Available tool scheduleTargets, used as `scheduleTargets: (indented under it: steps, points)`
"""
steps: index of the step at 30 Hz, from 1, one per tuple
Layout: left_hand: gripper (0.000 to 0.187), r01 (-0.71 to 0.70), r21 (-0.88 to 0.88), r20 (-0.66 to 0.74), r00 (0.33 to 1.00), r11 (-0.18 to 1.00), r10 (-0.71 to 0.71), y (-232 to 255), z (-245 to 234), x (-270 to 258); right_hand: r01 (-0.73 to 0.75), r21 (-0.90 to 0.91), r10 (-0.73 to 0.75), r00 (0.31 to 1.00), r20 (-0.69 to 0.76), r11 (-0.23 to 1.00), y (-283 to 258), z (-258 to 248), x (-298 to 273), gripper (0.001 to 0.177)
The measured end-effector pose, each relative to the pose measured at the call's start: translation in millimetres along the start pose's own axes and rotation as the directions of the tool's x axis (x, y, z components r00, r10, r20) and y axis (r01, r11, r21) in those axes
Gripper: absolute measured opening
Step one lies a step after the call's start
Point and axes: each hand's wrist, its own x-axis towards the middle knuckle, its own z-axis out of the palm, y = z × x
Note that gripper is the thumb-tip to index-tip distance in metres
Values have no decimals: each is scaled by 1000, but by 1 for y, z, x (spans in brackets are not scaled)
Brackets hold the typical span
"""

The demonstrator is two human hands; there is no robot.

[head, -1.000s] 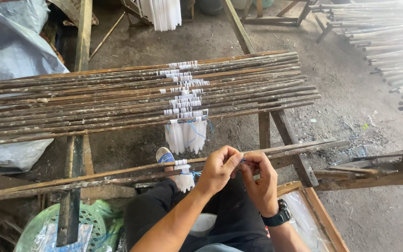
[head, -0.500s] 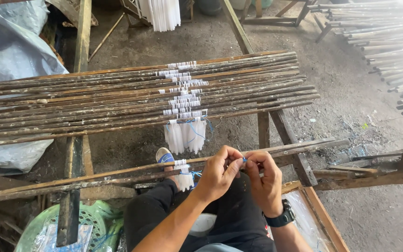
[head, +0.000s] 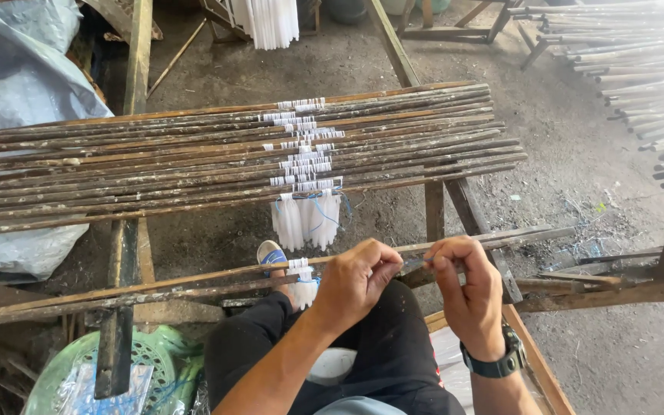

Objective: Tying candle wicks to wooden sticks using string to prepare them for candle production.

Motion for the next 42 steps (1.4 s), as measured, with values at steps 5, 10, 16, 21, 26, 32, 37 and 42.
scheduleTargets:
  steps: [5,10,16,21,26,32,37,42]
  points:
    - [7,-7,76,-46,999,997,11,-9,-15,11,-53,15,50,991,126,998,20,9,14,18]
    - [6,-118,162,-30,992,980,125,-9,-21,18,81,-195,-13,946,325,977,53,25,17,16]
    - [3,-58,89,-37,997,994,61,-26,-46,6,-119,38,104,955,276,992,59,25,10,14]
    - [21,192,647,26,962,738,-272,-42,-101,-29,-323,91,276,899,340,942,81,16,3,13]
    - [17,300,649,-30,928,699,-371,-68,-104,-53,-325,169,250,901,356,931,64,44,23,15]
    - [22,306,677,-70,932,669,-355,-79,-97,-54,-348,370,179,889,421,861,48,76,40,10]
    - [26,343,668,-86,917,660,-390,-82,-100,-46,-346,567,109,906,409,747,35,72,46,5]
    - [19,267,642,-172,964,719,-205,-89,-101,-42,-244,633,101,962,254,734,48,52,48,20]
